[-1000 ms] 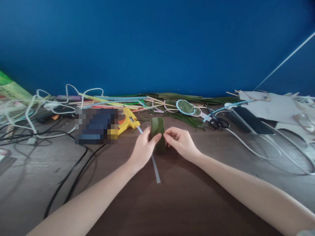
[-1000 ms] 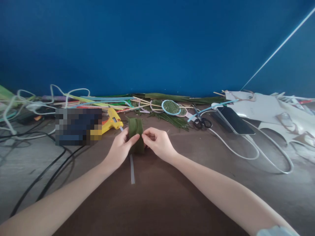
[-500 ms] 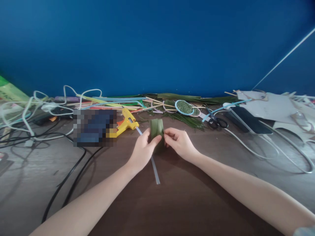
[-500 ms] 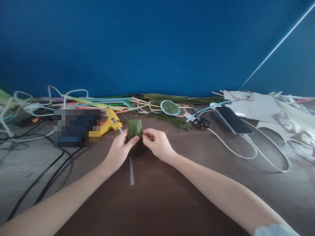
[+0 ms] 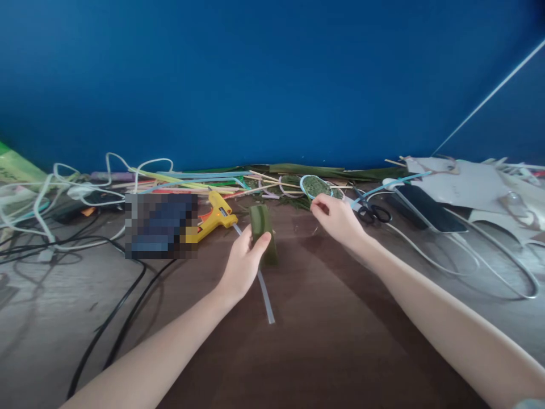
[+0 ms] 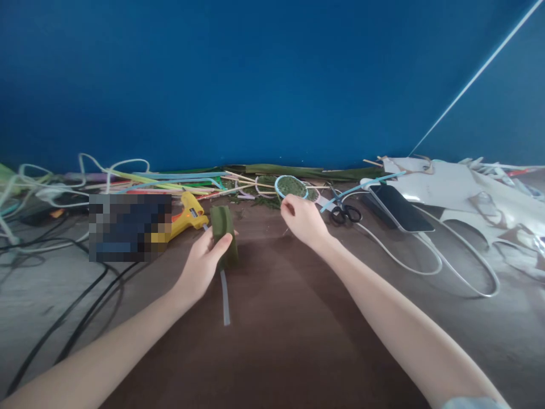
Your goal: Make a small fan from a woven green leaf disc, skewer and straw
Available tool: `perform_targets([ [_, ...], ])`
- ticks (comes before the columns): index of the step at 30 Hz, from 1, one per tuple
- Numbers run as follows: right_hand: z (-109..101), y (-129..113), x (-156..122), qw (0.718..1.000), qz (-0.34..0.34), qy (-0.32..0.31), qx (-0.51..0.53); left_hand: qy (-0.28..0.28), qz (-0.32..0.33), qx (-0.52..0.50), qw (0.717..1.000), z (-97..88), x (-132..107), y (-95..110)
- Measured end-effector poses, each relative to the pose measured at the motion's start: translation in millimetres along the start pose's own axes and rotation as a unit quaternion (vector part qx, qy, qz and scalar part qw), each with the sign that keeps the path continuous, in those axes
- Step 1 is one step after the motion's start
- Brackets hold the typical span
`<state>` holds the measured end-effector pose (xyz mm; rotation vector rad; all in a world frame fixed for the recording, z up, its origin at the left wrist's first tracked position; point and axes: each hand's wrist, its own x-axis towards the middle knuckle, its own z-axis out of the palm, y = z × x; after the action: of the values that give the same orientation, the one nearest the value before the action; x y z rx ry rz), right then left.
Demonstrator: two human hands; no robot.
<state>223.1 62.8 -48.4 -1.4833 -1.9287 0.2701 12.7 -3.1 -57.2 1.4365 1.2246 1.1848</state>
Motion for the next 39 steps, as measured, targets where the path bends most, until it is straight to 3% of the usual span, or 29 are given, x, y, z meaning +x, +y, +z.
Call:
perform_targets([
  [2, -3.3, 13.7, 5.4, 0.998, -0.036, -0.024, -0.055, 0.001, -0.004, 0.008, 1.0, -0.2, 0.1, 0.0],
  [6, -3.7, 31.1, 9.8, 0.995, -0.043, -0.036, -0.079, 0.0, -0.009, 0.029, 1.0, -0.4, 0.8, -0.3],
  [15, -7.5, 38.9, 6.6, 0.996, -0.03, -0.017, -0.077, 0.005, 0.007, 0.046, 0.999, 0.7, 1.8, -3.6],
  [18, -8.9, 26.4, 3.6, 1.0, -0.006, 0.024, 0.001, 0.007, 0.012, 0.055, 0.998, 0.7, 2.3, -3.3],
  [20, -8.6, 7.4, -1.1, 0.996, 0.024, 0.015, 0.087, 0.009, 0.011, 0.07, 0.997, 0.5, 2.7, -3.1],
  [24, -3.0, -38.8, -16.3, 0.965, 0.009, -0.144, 0.218, 0.015, 0.001, 0.086, 0.996, 0.2, 3.3, -3.2],
  [26, 2.5, -53.4, -23.7, 0.945, 0.0, -0.193, 0.263, 0.009, 0.004, 0.082, 0.997, 0.3, 3.1, -2.9],
  [30, 12.8, -58.2, -31.5, 0.93, 0.0, -0.224, 0.29, -0.002, 0.014, 0.097, 0.995, 0.6, 2.4, -1.4],
  [39, 15.6, -57.0, -32.8, 0.944, -0.016, -0.223, 0.243, -0.003, 0.028, 0.126, 0.992, 0.7, 2.6, -0.1],
])
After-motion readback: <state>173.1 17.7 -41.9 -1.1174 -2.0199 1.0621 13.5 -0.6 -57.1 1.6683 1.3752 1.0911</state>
